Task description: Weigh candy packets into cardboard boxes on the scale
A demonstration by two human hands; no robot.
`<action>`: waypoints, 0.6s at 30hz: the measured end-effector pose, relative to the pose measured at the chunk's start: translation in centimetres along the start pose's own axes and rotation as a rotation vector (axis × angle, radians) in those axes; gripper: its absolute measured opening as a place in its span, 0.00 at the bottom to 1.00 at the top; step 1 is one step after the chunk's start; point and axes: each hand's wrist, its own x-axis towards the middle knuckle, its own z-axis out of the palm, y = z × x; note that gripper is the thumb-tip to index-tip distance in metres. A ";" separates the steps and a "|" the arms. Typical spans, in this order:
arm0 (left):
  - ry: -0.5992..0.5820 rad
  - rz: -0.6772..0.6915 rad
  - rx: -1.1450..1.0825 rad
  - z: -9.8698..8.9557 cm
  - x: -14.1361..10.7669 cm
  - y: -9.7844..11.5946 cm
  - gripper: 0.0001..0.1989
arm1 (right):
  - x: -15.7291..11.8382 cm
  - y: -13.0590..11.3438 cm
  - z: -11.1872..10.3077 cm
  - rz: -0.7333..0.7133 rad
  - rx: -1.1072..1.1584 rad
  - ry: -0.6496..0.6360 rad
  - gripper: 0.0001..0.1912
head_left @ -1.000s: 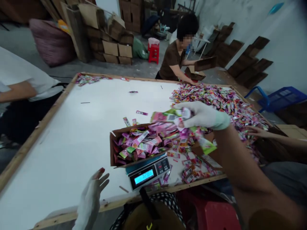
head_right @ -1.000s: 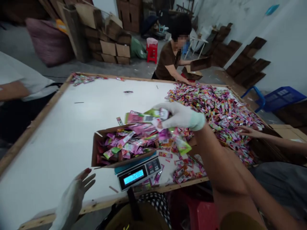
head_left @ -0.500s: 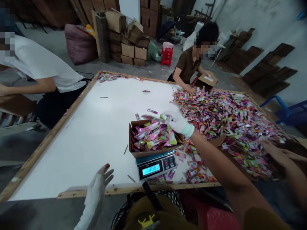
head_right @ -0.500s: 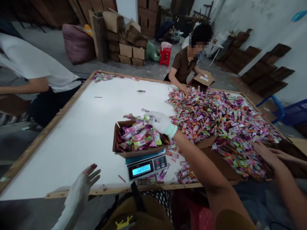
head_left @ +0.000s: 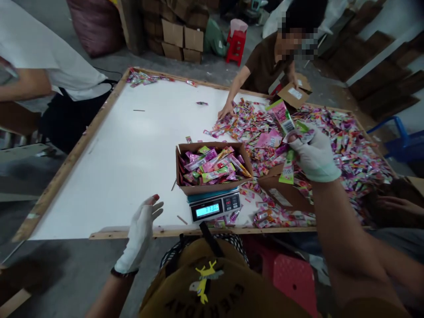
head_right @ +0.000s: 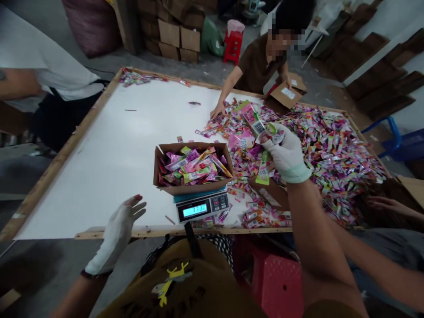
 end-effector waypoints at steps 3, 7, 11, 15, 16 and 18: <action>-0.036 0.019 -0.004 0.9 0.2 0.1 0.29 | -0.6 -0.1 0.4 0.057 0.047 -0.006 0.27; -0.059 0.033 0.011 1.2 0.4 -0.1 0.28 | -1.3 -0.3 -0.8 0.131 0.044 -0.124 0.30; -0.042 0.052 0.047 1.0 1.3 1.6 0.28 | -3.1 2.0 -3.6 0.240 -0.071 -0.565 0.31; -0.110 0.184 0.266 3.9 3.1 7.4 0.29 | -6.1 6.8 -3.9 0.333 -0.284 -0.845 0.38; -0.166 0.198 0.368 5.2 3.5 9.2 0.30 | -6.8 8.1 -3.4 0.346 -0.344 -0.828 0.42; -0.327 0.168 0.594 8.2 4.4 12.3 0.31 | -7.7 10.2 -2.5 0.333 -0.476 -0.727 0.46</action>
